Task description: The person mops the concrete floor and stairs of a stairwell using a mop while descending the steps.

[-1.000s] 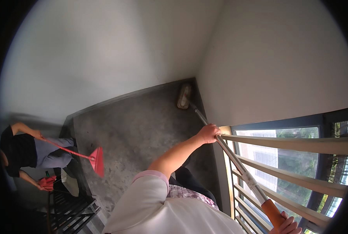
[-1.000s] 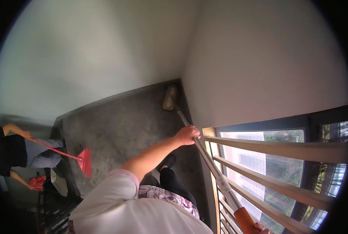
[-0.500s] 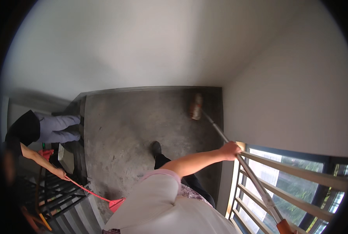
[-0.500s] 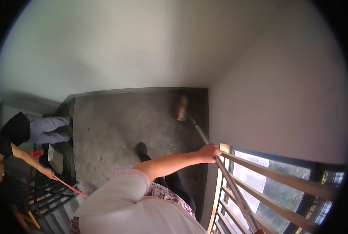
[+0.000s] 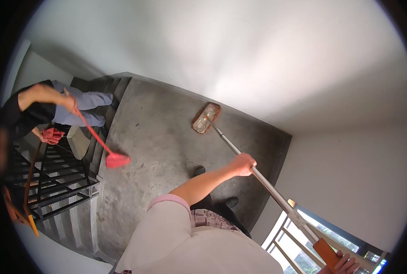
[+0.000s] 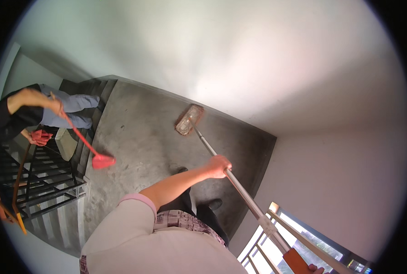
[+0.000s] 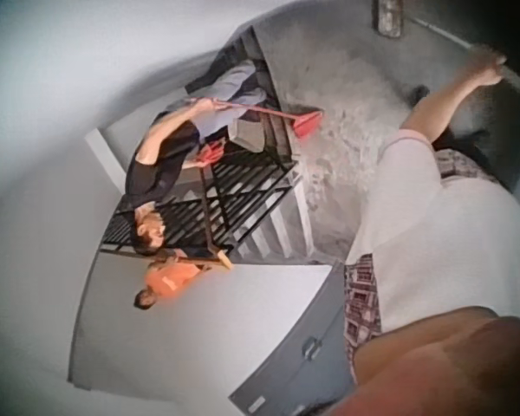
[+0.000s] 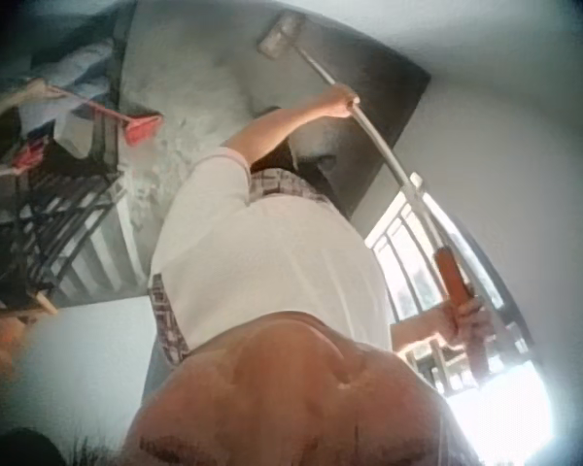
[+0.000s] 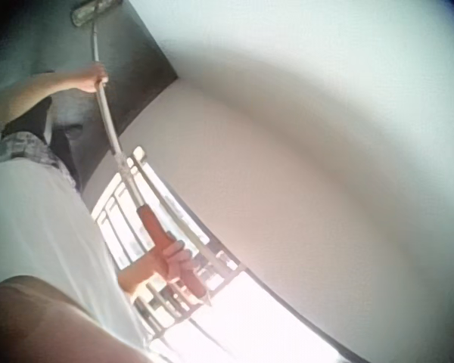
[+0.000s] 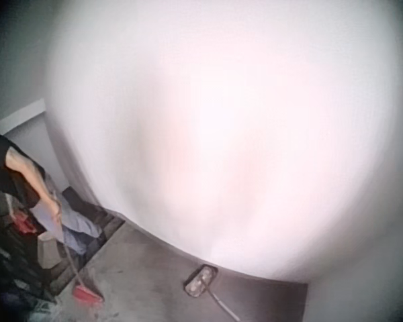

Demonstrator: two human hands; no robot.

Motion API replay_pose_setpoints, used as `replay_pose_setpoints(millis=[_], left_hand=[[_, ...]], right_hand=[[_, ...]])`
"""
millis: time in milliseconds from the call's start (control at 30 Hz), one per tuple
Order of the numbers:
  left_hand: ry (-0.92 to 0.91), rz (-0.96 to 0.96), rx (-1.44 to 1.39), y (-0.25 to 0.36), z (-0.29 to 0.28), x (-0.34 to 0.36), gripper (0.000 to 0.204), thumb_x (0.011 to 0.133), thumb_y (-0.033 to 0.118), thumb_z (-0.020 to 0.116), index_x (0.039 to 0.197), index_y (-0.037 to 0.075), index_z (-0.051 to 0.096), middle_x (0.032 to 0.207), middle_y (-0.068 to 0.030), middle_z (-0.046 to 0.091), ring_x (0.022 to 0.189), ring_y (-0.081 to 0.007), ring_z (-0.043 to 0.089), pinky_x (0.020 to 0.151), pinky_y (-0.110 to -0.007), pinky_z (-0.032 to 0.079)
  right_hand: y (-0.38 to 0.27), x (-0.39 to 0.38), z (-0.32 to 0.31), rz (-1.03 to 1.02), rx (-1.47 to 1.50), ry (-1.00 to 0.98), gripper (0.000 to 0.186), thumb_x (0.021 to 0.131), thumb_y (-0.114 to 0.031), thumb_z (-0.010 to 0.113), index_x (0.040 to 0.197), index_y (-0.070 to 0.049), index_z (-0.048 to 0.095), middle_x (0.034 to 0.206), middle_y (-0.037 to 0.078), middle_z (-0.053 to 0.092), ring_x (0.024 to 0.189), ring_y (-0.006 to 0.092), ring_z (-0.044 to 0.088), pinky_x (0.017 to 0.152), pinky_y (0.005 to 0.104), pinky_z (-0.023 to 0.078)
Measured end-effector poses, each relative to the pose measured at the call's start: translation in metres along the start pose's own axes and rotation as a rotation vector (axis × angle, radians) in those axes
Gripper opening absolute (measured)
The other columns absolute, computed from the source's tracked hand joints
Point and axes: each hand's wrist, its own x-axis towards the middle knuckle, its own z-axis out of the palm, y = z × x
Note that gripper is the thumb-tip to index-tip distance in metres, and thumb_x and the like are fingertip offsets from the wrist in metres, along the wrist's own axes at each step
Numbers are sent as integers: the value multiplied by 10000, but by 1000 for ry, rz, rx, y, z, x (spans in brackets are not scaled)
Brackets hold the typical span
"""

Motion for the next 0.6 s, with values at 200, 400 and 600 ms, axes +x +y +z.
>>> replay_pose_setpoints(millis=[200, 400, 600], left_hand=[[217, -113, 167, -141, -99, -63, 89, 604, 200, 609, 590, 113, 597, 648, -115, 587, 706, -340, 589, 626, -444, 475], [161, -802, 736, -251, -224, -136, 164, 703, 267, 653, 835, 169, 653, 984, -47, 601, 998, -260, 529, 887, -489, 380], [240, -536, 582, -259, -248, -155, 161, 714, 260, 655, 838, 158, 643, 903, -36, 620, 1001, -234, 527, 878, -468, 381]], right_hand=[[78, -1, 135, 317, -168, 26, 226, 645, -61, 556, 718, -139, 356, 580, 1, 371, 571, 115, 419, 941, 528, 405], [211, -68, 213, 660, 59, -361, 283, 738, -128, 639, 867, -165, 390, 949, 44, 512, 1082, 241, 454, 1031, 480, 241], [200, -75, 225, 646, 1, -407, 342, 725, -211, 703, 867, -162, 396, 947, 50, 472, 1144, 289, 406, 1031, 470, 223]])
